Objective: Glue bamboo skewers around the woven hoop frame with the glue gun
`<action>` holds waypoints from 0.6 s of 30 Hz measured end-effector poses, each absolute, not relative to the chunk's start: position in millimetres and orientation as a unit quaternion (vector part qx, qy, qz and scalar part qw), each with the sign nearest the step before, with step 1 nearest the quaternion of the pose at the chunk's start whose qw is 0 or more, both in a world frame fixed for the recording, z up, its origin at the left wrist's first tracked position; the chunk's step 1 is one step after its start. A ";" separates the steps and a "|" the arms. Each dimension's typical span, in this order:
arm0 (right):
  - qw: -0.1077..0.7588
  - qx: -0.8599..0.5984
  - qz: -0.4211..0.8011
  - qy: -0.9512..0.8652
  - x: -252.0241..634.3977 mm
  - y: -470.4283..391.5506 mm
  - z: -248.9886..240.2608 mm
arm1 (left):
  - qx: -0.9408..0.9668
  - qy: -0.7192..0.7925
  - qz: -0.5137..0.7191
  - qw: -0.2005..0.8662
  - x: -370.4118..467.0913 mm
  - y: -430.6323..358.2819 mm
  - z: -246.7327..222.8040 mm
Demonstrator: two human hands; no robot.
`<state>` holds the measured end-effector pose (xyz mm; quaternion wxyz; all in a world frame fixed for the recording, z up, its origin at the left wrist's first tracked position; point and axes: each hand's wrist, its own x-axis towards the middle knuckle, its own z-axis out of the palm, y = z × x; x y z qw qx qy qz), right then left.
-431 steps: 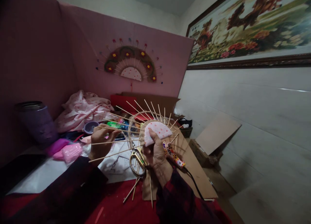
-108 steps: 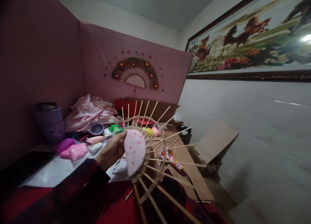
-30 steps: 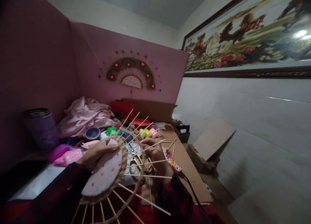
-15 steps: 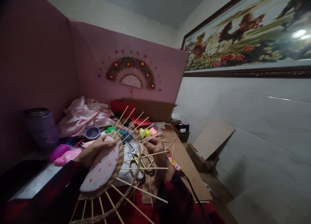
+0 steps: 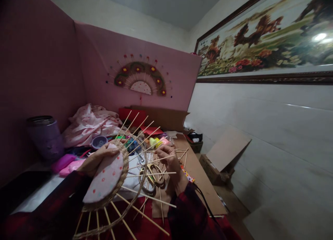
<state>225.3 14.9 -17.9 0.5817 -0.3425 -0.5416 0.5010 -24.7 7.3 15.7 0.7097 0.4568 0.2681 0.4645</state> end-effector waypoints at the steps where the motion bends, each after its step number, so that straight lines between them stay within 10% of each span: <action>1: 0.574 -0.346 0.503 -0.545 224.5 14.6 -17.8 | 0.452 0.259 0.458 0.720 -25.2 7.3 15.6; 18: 0.546 -0.348 0.531 -0.547 219.9 20.4 -26.6 | 0.445 0.169 0.448 0.757 -27.9 7.7 9.6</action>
